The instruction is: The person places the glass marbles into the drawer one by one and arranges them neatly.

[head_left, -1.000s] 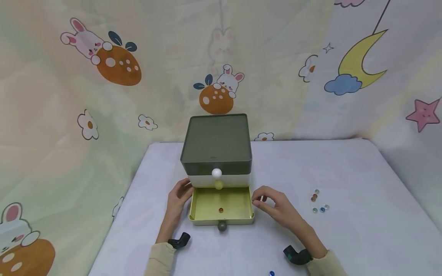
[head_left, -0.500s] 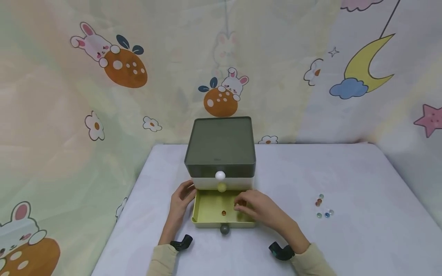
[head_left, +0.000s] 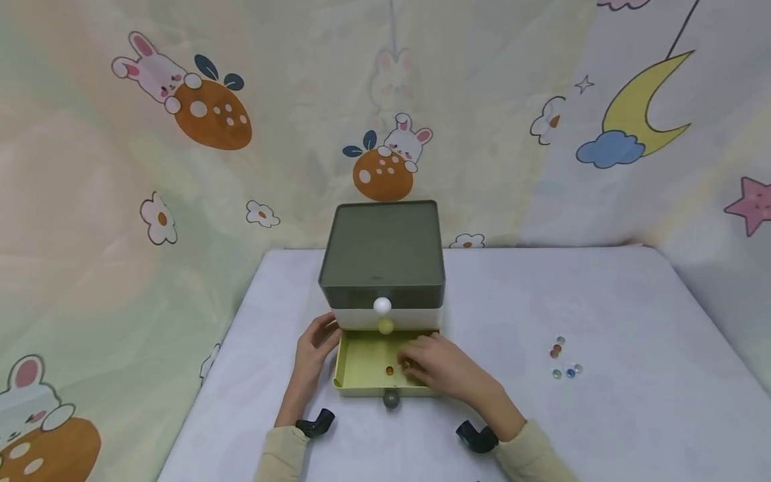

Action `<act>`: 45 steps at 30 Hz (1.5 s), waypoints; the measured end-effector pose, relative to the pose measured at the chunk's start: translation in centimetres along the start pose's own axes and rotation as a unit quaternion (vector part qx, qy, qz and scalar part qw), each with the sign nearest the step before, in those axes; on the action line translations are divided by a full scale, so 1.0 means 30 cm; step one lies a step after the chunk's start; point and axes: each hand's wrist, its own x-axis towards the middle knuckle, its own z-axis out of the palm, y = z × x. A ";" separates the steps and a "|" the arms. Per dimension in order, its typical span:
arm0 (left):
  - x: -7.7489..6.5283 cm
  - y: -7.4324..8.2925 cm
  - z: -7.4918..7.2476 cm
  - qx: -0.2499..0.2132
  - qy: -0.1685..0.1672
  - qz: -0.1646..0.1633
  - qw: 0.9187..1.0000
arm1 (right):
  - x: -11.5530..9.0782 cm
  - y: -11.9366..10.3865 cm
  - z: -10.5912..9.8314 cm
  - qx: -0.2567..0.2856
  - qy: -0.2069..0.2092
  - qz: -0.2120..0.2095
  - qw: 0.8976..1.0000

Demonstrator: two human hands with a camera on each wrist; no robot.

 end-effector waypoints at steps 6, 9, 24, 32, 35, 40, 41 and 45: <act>-0.006 -0.003 -0.004 0.005 0.007 -0.004 1.000 | 0.023 -0.007 0.005 -0.010 -0.026 0.014 1.000; -0.007 -0.001 -0.004 0.004 0.003 -0.006 1.000 | 0.028 -0.008 0.008 -0.018 -0.026 0.013 0.999; 0.000 0.008 0.001 0.001 -0.005 -0.008 1.000 | 0.035 -0.016 0.000 -0.045 -0.048 0.013 0.998; 0.000 0.015 0.002 -0.004 -0.002 -0.010 1.000 | 0.035 -0.020 -0.001 -0.058 -0.052 0.016 0.997; 0.002 0.012 0.003 -0.001 0.000 -0.009 1.000 | 0.037 -0.019 -0.002 -0.060 -0.052 0.020 0.997; 0.001 0.005 0.003 0.002 0.003 -0.011 1.000 | 0.037 -0.018 -0.003 -0.057 -0.053 0.024 0.997; 0.001 0.004 0.003 0.003 0.005 -0.012 1.000 | 0.036 -0.018 -0.003 -0.055 -0.054 0.023 0.997; 0.000 0.004 0.007 0.001 0.005 -0.007 1.000 | 0.031 -0.017 -0.004 -0.051 -0.050 0.021 0.997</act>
